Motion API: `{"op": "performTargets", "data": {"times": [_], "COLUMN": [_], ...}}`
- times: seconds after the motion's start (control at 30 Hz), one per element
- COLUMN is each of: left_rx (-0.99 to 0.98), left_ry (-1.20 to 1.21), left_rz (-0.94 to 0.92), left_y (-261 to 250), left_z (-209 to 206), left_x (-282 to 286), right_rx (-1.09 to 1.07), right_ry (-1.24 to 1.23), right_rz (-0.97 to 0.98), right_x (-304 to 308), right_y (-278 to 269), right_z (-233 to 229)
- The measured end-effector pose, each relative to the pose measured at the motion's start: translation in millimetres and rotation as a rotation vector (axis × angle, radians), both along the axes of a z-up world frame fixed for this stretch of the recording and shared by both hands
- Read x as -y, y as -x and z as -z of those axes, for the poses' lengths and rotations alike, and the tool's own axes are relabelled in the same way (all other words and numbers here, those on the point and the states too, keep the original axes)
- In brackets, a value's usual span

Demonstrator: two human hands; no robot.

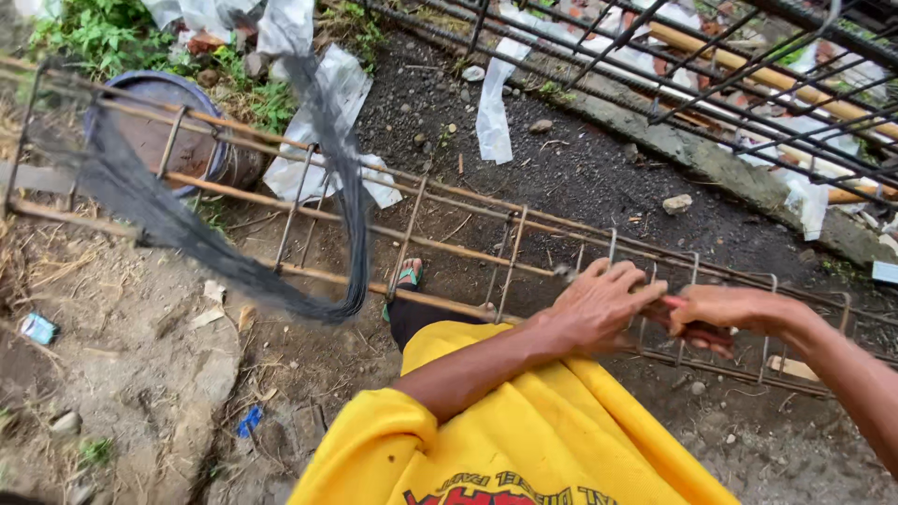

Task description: The person uses pliers to twist and secure wire ties around the intersections of a rebar grid. They repeatedly wrap the wire and twist it to fasten the metal rods together.

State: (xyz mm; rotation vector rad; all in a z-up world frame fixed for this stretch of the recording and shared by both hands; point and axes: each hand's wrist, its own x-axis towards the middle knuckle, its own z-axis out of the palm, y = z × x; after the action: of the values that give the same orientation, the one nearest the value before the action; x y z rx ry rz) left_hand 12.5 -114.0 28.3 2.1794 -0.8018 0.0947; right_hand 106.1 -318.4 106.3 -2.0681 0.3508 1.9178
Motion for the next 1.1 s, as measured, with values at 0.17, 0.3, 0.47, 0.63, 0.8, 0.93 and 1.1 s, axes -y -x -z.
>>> {"op": "performTargets", "data": {"times": [0.17, 0.3, 0.47, 0.63, 0.8, 0.93, 1.1], "left_rx": [0.023, -0.057, 0.058, -0.183, -0.426, -0.517, -0.888], "left_ry": [0.06, 0.15, -0.069, -0.36, -0.308, -0.269, -0.123], "left_rz": [-0.14, -0.509, -1.017, -1.067, -0.819, -0.826, -0.835], "left_y": [37, 73, 110, 124, 124, 123, 97], "left_z": [-16, -12, 24, 8, 73, 51, -45], "left_x": [-74, -129, -216, -271, -283, -282, -295], "right_rx": [0.364, 0.666, 1.043, 1.032, 0.959, 0.831, 0.449], "right_ry": [-0.106, -0.285, -0.64, -0.799, -0.759, -0.682, -0.636], "right_rz": [0.169, 0.449, 0.378, 0.427, 0.257, 0.207, 0.248], "right_x": [-8, -69, -124, -180, -202, -227, -279], "right_y": [35, 76, 101, 106, 110, 107, 100], "right_z": [43, 49, 62, 59, 77, 59, 86]}}
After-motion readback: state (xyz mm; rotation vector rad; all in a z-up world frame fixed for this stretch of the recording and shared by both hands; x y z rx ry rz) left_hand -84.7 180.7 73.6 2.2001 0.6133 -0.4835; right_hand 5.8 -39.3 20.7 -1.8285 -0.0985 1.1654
